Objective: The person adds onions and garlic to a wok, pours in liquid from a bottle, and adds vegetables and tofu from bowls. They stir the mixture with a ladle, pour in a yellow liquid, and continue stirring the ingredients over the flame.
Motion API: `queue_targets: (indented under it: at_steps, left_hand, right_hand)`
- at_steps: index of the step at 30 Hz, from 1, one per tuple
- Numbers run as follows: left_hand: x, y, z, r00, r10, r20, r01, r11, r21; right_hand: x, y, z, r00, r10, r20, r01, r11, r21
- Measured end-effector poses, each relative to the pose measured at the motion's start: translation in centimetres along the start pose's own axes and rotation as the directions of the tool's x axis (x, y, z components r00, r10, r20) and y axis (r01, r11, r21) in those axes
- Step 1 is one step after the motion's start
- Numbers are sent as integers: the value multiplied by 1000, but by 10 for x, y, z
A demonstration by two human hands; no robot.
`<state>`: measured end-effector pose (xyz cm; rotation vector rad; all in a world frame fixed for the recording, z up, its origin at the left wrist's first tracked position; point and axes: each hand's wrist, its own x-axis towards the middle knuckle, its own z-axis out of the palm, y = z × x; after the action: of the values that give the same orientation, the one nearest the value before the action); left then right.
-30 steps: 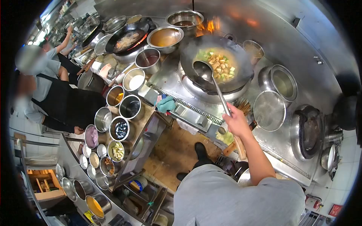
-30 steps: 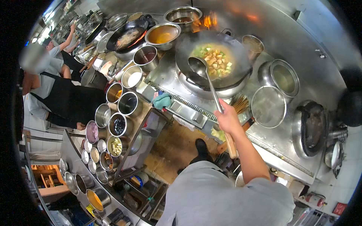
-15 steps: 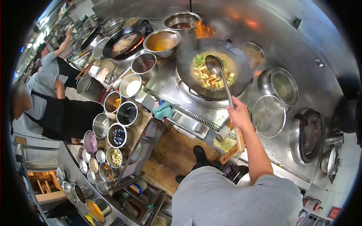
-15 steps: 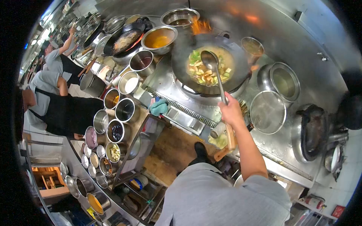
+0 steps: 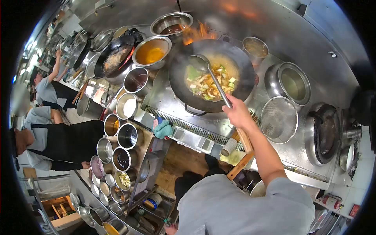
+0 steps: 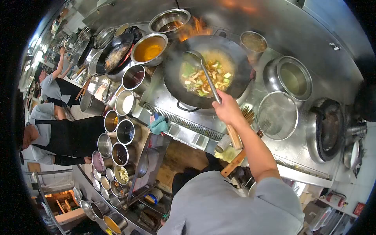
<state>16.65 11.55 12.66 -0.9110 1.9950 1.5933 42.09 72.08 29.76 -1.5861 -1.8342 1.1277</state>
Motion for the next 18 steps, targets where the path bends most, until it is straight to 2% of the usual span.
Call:
queue_targets:
  at_steps: [2,3,4,5,6,8,10,12,15,16,17,18]
  left_hand:
    - [10,11,20,1000,10,2,-10,1000,-24]
    - [27,17,51,963,49,266,-59,998,29]
    - [13,44,93,852,0,524,-76,989,123]
    - [41,38,132,799,121,590,-190,980,56]
    - [45,55,172,759,134,637,-342,915,215]
    - [78,74,244,599,-7,801,-449,825,343]
    - [46,104,317,588,-70,806,-443,806,393]
    - [53,107,374,516,-147,844,-447,794,412]
    - [70,93,428,374,-401,836,-336,782,525]
    - [73,89,442,353,-459,815,-472,665,579]
    - [75,83,453,319,-556,768,-493,594,635]
    - [91,64,464,281,-665,692,-481,526,701]
  right_hand:
    - [-11,-2,10,983,-138,-123,125,986,-109]
    - [-10,-7,12,987,-118,-113,108,990,-96]
    - [-10,-16,14,989,-99,-106,90,992,-84]
    - [-10,-24,17,992,-77,-101,70,995,-72]
    - [-9,-32,21,999,7,-47,-4,998,58]
    - [-9,-46,30,986,151,75,-167,940,296]
    - [-12,-46,44,978,200,66,-211,925,317]
    - [-25,-53,53,966,258,18,-245,891,383]
    - [-54,-40,55,950,257,-176,-162,890,426]
    - [-69,-51,47,926,291,-239,-164,883,440]
    - [-84,-67,36,897,324,-300,-163,875,456]
    - [-94,-78,27,829,404,-388,-212,868,450]
